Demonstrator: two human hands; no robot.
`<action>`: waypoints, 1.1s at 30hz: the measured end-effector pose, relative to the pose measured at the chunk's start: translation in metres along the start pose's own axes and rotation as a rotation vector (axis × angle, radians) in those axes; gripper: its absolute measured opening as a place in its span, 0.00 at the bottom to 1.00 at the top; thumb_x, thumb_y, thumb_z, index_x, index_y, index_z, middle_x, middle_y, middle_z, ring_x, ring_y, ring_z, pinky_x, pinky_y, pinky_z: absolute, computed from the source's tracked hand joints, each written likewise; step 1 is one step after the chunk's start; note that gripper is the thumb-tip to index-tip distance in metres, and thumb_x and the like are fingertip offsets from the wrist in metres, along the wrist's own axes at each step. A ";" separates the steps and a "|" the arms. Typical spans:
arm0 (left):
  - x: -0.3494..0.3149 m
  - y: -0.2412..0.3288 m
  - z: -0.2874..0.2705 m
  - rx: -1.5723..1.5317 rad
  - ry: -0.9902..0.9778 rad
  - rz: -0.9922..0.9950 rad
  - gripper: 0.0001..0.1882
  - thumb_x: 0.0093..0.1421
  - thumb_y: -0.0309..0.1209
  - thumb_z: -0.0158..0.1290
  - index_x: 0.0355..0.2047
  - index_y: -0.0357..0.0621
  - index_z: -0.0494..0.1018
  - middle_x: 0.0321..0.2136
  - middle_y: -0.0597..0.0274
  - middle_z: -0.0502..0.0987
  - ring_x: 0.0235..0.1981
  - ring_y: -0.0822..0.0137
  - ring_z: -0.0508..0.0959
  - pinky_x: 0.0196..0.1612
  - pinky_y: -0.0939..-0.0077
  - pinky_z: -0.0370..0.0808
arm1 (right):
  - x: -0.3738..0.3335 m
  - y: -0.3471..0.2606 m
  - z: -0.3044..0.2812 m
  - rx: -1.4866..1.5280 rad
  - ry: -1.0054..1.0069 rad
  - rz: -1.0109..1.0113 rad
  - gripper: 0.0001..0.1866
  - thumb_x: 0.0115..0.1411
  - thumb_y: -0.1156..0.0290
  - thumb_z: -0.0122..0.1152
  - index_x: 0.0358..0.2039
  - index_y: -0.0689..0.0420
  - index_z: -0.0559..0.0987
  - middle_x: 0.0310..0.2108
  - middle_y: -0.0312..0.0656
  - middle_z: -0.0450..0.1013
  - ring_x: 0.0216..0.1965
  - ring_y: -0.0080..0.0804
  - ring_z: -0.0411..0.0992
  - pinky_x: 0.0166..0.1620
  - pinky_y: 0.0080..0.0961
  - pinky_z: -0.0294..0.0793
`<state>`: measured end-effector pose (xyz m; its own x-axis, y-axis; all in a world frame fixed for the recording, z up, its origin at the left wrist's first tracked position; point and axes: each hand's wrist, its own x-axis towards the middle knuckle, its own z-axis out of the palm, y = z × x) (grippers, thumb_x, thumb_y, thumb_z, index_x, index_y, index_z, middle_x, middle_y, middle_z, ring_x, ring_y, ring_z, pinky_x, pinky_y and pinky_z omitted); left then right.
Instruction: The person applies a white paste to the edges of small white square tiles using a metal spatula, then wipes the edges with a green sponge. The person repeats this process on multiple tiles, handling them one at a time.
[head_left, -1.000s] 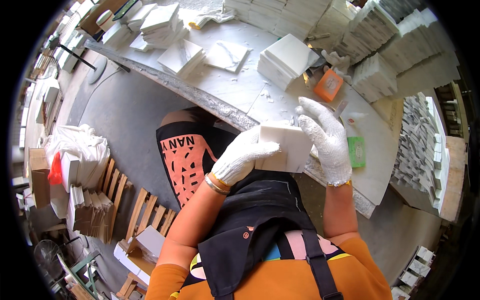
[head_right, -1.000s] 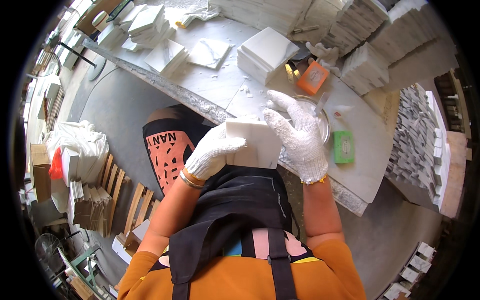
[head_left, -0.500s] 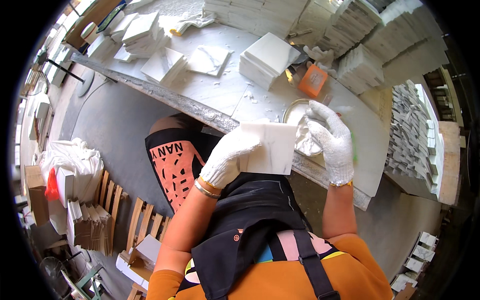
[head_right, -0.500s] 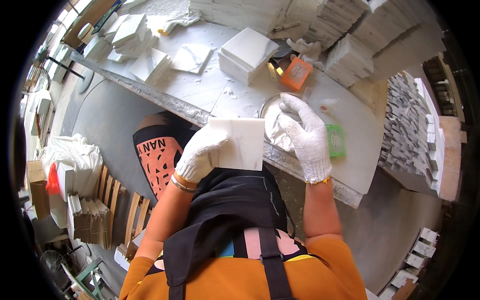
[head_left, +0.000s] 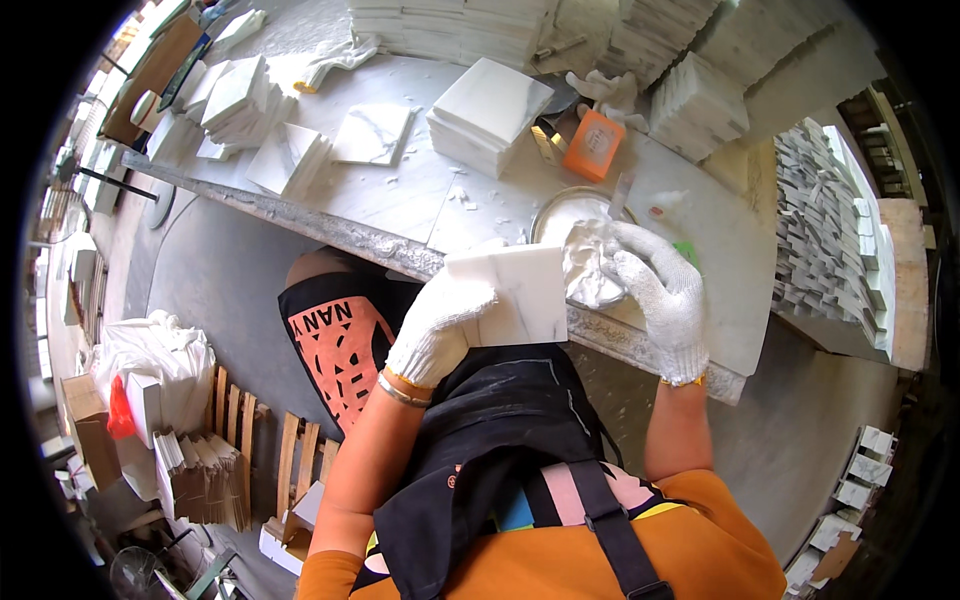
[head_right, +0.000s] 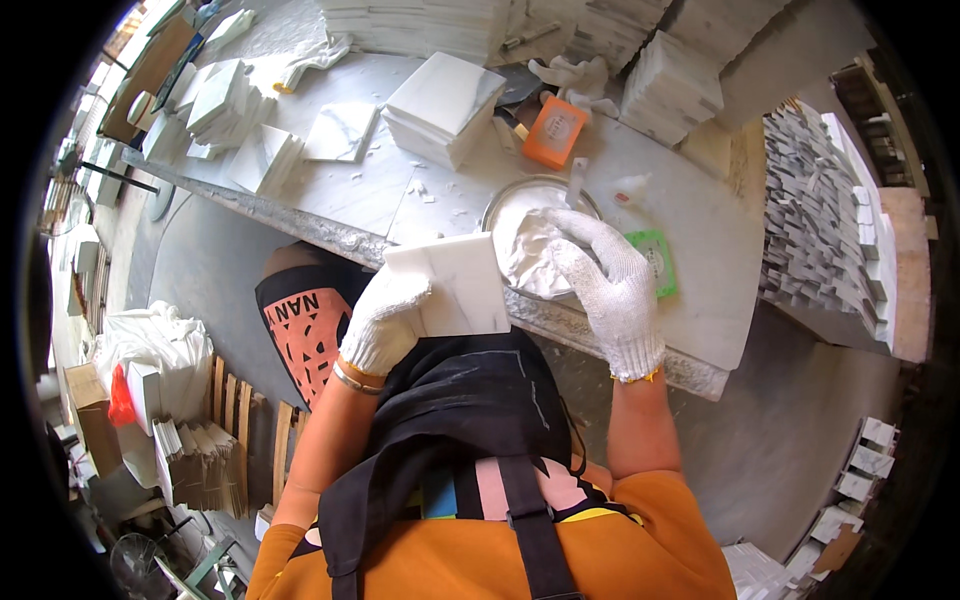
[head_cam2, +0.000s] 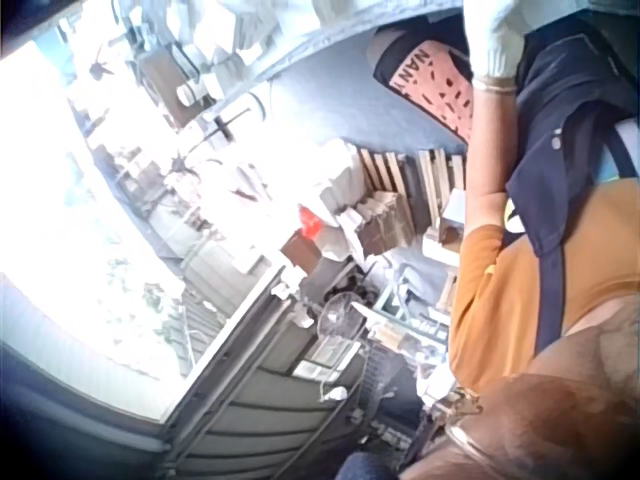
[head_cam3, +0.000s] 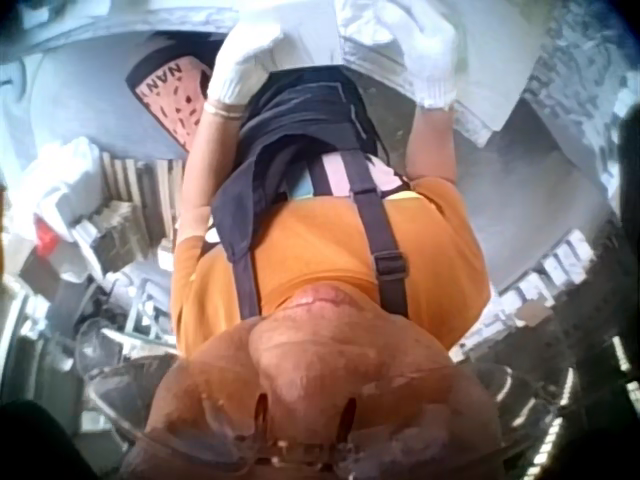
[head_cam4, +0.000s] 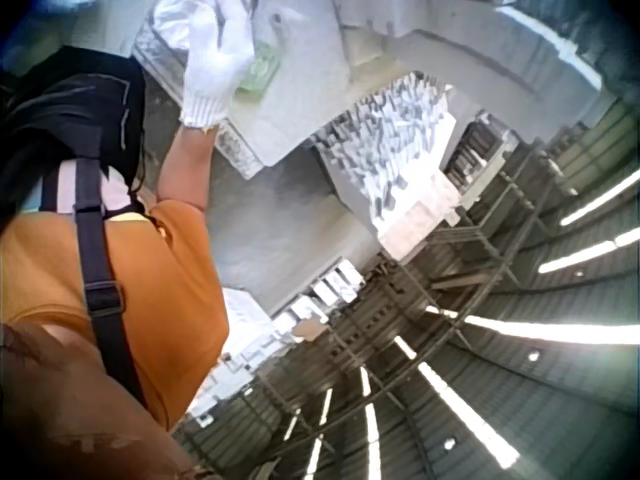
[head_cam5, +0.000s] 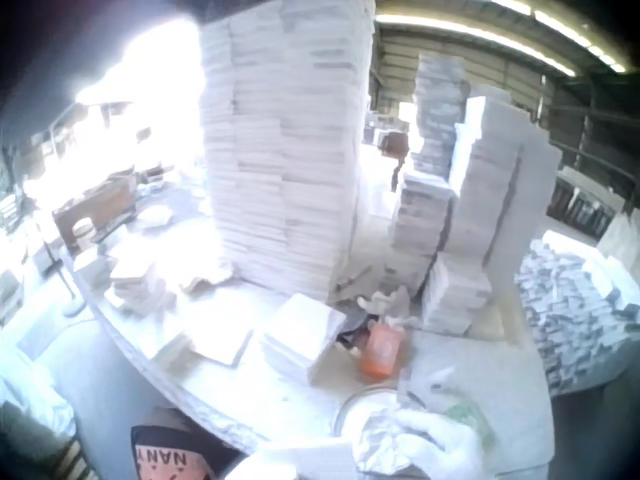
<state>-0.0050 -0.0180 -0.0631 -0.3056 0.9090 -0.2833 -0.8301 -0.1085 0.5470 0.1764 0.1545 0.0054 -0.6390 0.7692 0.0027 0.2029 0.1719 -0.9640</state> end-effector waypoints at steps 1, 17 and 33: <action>0.002 -0.002 -0.001 0.018 0.001 0.022 0.35 0.54 0.28 0.64 0.61 0.33 0.65 0.53 0.57 0.74 0.53 0.65 0.74 0.57 0.70 0.70 | 0.000 0.000 -0.002 -0.006 0.002 0.009 0.16 0.62 0.75 0.60 0.50 0.65 0.79 0.47 0.45 0.78 0.47 0.26 0.75 0.51 0.22 0.73; 0.027 -0.013 0.008 0.192 0.012 0.005 0.37 0.51 0.28 0.66 0.60 0.29 0.65 0.52 0.54 0.76 0.53 0.65 0.74 0.57 0.70 0.69 | 0.008 0.027 -0.028 -0.118 0.032 -0.002 0.15 0.61 0.73 0.62 0.47 0.64 0.80 0.45 0.47 0.79 0.46 0.31 0.77 0.51 0.26 0.74; 0.039 -0.016 0.010 0.080 0.081 -0.114 0.37 0.52 0.32 0.65 0.61 0.33 0.64 0.53 0.54 0.74 0.53 0.62 0.75 0.57 0.66 0.72 | -0.001 0.030 -0.043 -0.415 -0.011 0.018 0.17 0.56 0.63 0.69 0.44 0.56 0.81 0.31 0.42 0.77 0.28 0.29 0.74 0.34 0.27 0.75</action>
<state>0.0008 0.0229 -0.0746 -0.2511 0.8779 -0.4077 -0.8228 0.0283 0.5676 0.2149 0.1853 -0.0123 -0.6405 0.7678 -0.0182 0.4941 0.3938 -0.7751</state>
